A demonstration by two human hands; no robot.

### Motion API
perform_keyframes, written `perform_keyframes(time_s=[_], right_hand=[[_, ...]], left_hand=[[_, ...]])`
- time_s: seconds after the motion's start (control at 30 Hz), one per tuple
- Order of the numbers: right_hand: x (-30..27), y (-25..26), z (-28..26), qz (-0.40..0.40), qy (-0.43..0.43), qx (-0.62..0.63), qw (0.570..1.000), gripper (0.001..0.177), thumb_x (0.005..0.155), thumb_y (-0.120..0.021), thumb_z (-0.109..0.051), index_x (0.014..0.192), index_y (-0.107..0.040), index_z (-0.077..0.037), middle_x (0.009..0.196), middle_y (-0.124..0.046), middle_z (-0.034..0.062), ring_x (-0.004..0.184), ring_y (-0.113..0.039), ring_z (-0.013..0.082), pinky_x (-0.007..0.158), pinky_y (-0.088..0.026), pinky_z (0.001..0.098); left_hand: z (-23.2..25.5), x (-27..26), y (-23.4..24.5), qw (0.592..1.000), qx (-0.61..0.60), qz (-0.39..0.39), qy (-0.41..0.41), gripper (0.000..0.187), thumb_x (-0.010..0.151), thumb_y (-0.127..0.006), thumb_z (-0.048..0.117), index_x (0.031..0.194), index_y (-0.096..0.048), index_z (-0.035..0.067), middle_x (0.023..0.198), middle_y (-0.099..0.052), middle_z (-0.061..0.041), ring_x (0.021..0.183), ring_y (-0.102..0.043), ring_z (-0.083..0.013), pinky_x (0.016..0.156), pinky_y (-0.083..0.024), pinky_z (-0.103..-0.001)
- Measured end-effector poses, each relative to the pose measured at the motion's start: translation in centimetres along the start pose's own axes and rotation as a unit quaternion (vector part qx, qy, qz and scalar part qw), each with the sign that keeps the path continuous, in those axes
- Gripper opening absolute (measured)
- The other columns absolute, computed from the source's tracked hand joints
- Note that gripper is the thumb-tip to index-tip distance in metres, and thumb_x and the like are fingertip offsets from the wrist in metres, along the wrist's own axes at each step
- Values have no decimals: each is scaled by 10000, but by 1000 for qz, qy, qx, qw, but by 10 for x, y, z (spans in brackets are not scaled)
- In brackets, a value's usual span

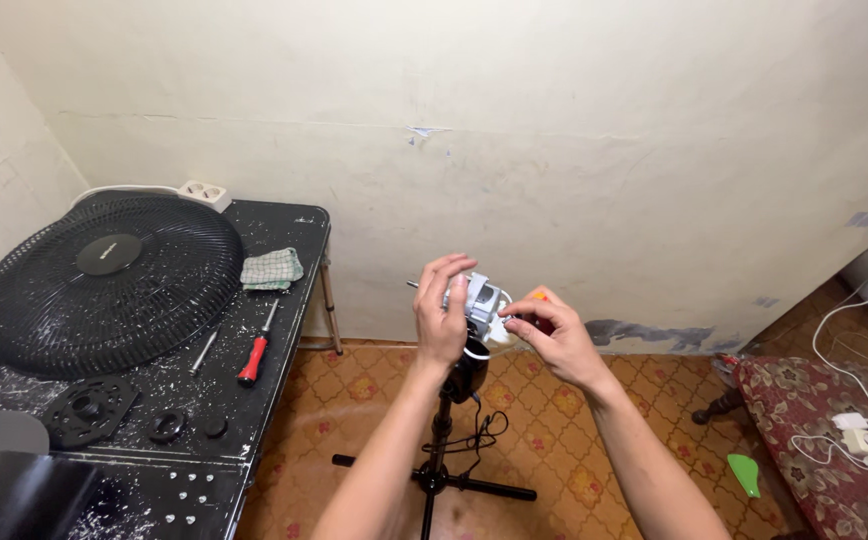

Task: The person disassembles a standing fan motor mounted on a tripod, using a screwdriver to remove screws and a white plastic component. They place removed parts on a nearby table and continue adjusting the motor assembly.

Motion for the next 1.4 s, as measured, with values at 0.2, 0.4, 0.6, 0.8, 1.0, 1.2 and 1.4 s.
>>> perform_keyframes(time_s=[0.2,0.4,0.6,0.8,1.0,1.2,1.4], right_hand=[[15,-14,-62,-26,131,-162,978,230,854,-799,-88,1079,-795,-134,859,-515,51,759,-532,178,684,-471,311],[19,-36,-90,-91,165,-275,943,254,853,-785,-190,1106,-792,-201,906,-566,84,877,-602,266,738,-515,404],[14,-32,-97,-63,195,-261,943,306,871,-725,-121,1167,-750,-193,1032,-584,102,946,-607,288,774,-524,400],[0,-14,-77,26,106,-163,981,307,903,-679,-41,1188,-760,-123,893,-590,48,738,-563,139,650,-483,278],[-28,-38,-33,46,-61,92,993,520,977,-642,-71,1489,-554,-103,777,-473,-39,666,-420,31,592,-378,196],[-46,-86,11,16,-197,392,899,382,1030,-561,-129,1392,-561,-10,704,-526,-9,515,-461,70,439,-357,192],[-40,-102,30,53,-195,492,847,427,1000,-533,-118,1406,-489,6,1130,-716,184,1067,-724,243,816,-578,308]], left_hand=[[10,-12,-25,773,-574,16,269,807,1033,-218,589,1523,-398,-27,1484,-508,-236,1439,-445,-351,1217,-338,-459],[35,-20,-34,650,-707,-5,277,880,1025,-220,662,1535,-363,-41,1548,-437,-266,1482,-376,-375,1231,-292,-494],[15,-23,-45,598,-744,44,294,909,1025,-220,662,1517,-361,-89,1539,-442,-279,1494,-351,-389,1235,-285,-514],[8,-22,-44,588,-765,13,262,927,1021,-248,689,1537,-345,-75,1576,-390,-281,1507,-328,-398,1251,-268,-508],[14,-20,-27,560,-800,-20,214,978,1012,-286,743,1571,-303,-59,1614,-337,-280,1527,-289,-407,1260,-245,-512],[13,-30,0,570,-800,-5,186,1048,970,-302,787,1586,-267,-60,1620,-316,-283,1539,-259,-399,1280,-196,-512],[5,-35,40,581,-797,21,162,1070,958,-337,798,1590,-259,-61,1635,-297,-279,1551,-234,-397,1285,-180,-503]])
Point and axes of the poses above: each hand's wrist, its own x-axis towards the middle knuckle, its own y-axis out of the back of the hand, z = x × y, the point moved 6 cm from there along x, towards the middle knuckle
